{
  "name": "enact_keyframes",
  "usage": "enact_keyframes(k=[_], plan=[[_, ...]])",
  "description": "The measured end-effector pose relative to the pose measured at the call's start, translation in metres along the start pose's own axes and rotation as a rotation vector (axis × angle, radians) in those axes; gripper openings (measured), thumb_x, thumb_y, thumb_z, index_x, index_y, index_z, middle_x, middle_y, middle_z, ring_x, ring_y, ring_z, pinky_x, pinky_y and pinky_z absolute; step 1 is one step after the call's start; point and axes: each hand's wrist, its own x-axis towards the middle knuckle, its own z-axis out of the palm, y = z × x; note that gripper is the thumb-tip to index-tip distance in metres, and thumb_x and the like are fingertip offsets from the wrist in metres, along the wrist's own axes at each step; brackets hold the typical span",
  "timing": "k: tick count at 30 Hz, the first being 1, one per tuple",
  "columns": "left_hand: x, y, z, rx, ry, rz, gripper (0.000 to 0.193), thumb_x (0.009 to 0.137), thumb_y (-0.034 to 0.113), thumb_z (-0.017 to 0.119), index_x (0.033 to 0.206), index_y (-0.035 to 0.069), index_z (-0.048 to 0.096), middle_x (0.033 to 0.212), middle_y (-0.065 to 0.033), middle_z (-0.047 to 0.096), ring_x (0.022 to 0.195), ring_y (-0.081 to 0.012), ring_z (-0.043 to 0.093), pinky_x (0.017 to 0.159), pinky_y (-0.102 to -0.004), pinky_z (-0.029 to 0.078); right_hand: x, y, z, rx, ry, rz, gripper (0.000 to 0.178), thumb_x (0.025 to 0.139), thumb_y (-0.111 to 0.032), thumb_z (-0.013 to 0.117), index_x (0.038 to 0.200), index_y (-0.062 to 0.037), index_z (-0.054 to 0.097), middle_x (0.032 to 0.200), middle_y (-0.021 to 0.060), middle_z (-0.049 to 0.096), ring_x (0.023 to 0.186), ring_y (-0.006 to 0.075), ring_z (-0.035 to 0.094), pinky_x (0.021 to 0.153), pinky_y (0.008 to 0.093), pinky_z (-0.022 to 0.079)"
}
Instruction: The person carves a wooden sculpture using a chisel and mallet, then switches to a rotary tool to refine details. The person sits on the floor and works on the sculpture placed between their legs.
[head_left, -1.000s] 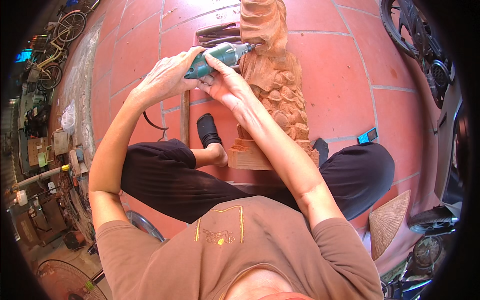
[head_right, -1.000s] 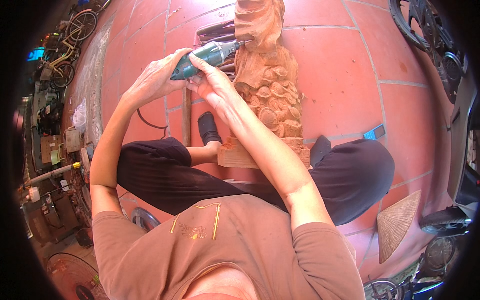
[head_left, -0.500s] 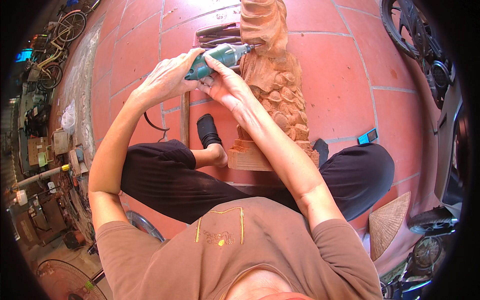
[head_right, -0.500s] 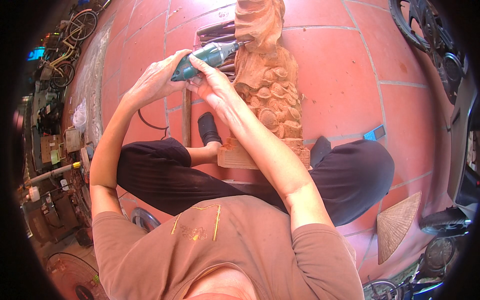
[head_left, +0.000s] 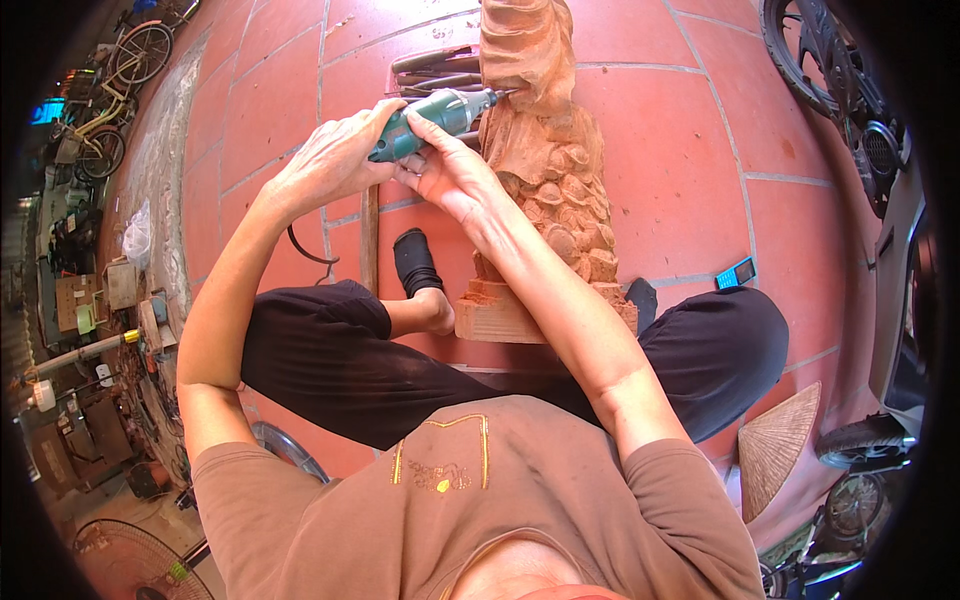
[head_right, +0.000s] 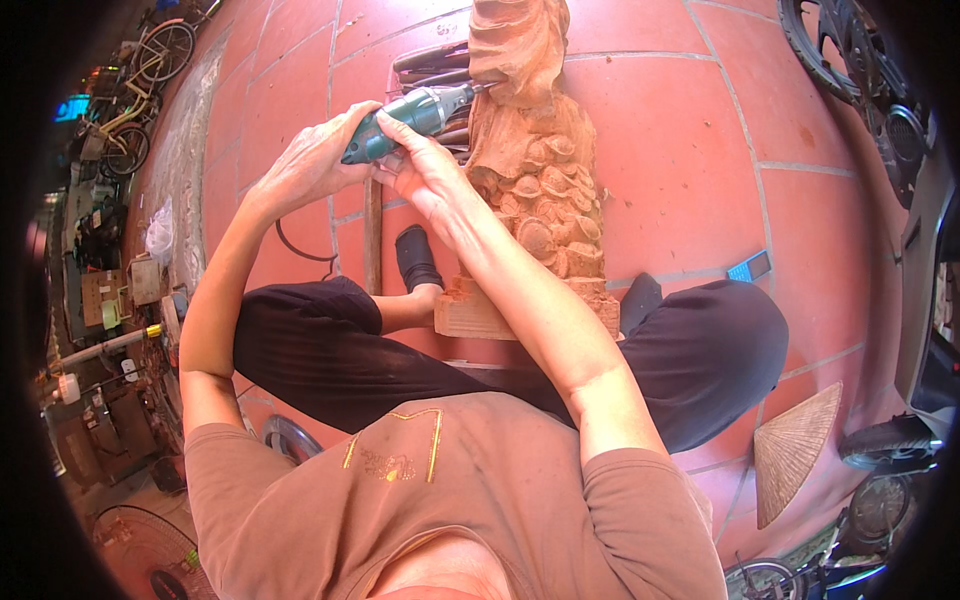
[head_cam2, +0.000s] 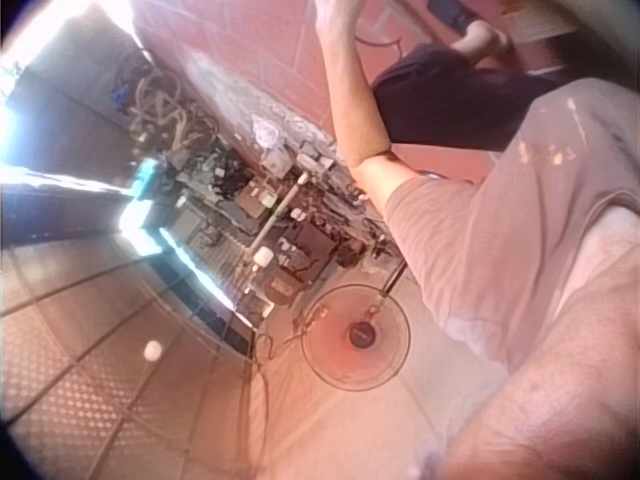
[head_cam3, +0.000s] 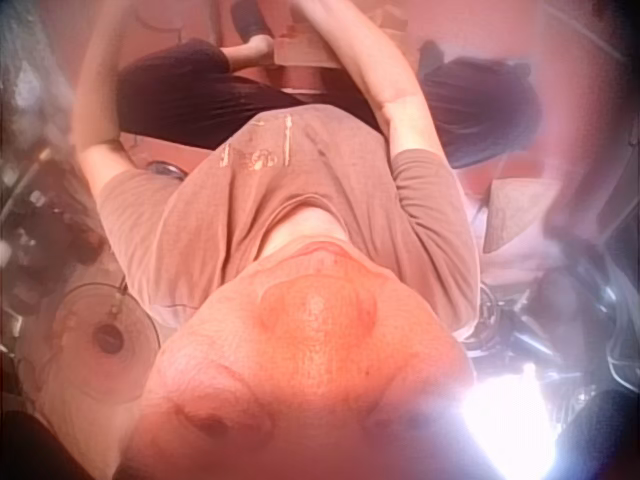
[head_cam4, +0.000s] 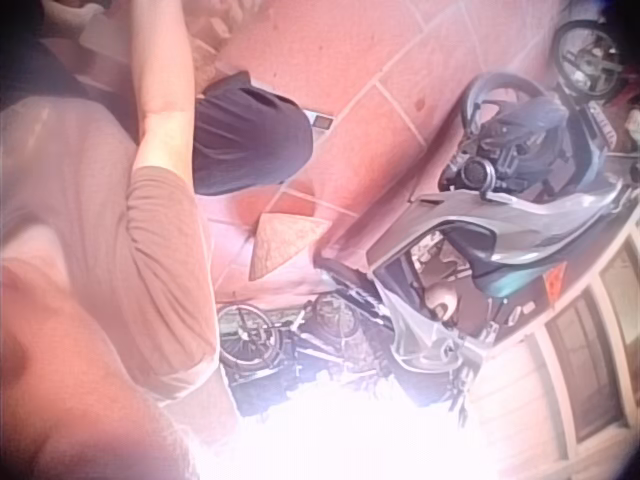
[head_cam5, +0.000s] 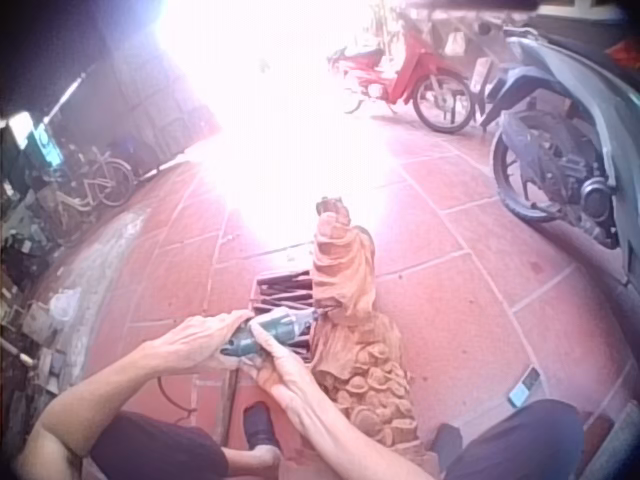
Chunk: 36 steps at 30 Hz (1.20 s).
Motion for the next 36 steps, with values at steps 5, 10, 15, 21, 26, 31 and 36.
enact_keyframes(k=[5,10,15,21,26,31,36], plan=[[0.002,0.001,-0.004,-0.039,-0.069,-0.074,0.070,0.079,0.018,0.073,0.141,0.008,0.041,0.124,-0.0257,0.061,0.112,-0.0445,0.060,0.092,-0.0483,0.051,0.004,0.002,0.000,0.006,0.009,0.013,0.029,0.090,-0.017,0.075,0.114,-0.0083,0.061,0.108,0.0073,0.067,0.104,0.0240,0.068,0.094,0.0478,0.053],[-0.001,0.001,-0.001,-0.017,-0.037,-0.055,0.072,0.078,0.020,0.074,0.140,0.003,0.041,0.121,-0.0264,0.062,0.111,-0.0425,0.061,0.091,-0.0483,0.051,0.003,0.003,0.000,-0.001,0.017,0.030,0.027,0.090,-0.018,0.075,0.112,-0.0091,0.063,0.108,0.0069,0.068,0.104,0.0239,0.068,0.096,0.0489,0.052],[0.000,0.003,-0.003,0.011,-0.036,-0.056,0.072,0.078,0.020,0.073,0.140,0.002,0.041,0.121,-0.0267,0.062,0.111,-0.0422,0.061,0.091,-0.0484,0.051,0.005,0.001,-0.001,-0.012,0.005,0.033,0.027,0.089,-0.018,0.076,0.112,-0.0099,0.064,0.108,0.0063,0.068,0.104,0.0239,0.068,0.096,0.0493,0.051],[-0.001,0.007,-0.007,-0.005,-0.067,-0.112,0.068,0.079,0.020,0.071,0.140,0.008,0.043,0.127,-0.0252,0.060,0.114,-0.0434,0.060,0.093,-0.0486,0.050,0.005,0.002,0.000,-0.011,0.001,0.037,0.027,0.090,-0.019,0.076,0.112,-0.0094,0.064,0.108,0.0067,0.068,0.104,0.0247,0.068,0.097,0.0494,0.050],[-0.001,0.006,-0.007,0.012,-0.070,-0.107,0.069,0.078,0.020,0.071,0.140,0.008,0.043,0.128,-0.0246,0.060,0.115,-0.0431,0.060,0.093,-0.0485,0.050,0.005,0.002,-0.001,-0.002,0.002,0.051,0.029,0.089,-0.019,0.076,0.113,-0.0084,0.063,0.108,0.0070,0.068,0.103,0.0249,0.068,0.096,0.0493,0.050],[-0.003,0.013,-0.013,0.003,-0.008,-0.091,0.070,0.078,0.021,0.072,0.141,0.009,0.043,0.127,-0.0238,0.061,0.113,-0.0420,0.061,0.093,-0.0483,0.051,-0.001,0.000,0.003,-0.014,-0.045,0.015,0.030,0.089,-0.020,0.077,0.114,-0.0104,0.062,0.109,0.0055,0.068,0.104,0.0224,0.067,0.094,0.0481,0.051],[-0.001,0.013,-0.014,0.021,0.021,-0.032,0.074,0.077,0.022,0.072,0.142,0.004,0.042,0.128,-0.0252,0.060,0.113,-0.0405,0.062,0.093,-0.0470,0.051,-0.005,-0.004,0.005,-0.028,-0.096,-0.014,0.031,0.089,-0.021,0.077,0.114,-0.0120,0.063,0.110,0.0043,0.068,0.105,0.0203,0.066,0.093,0.0468,0.051]])
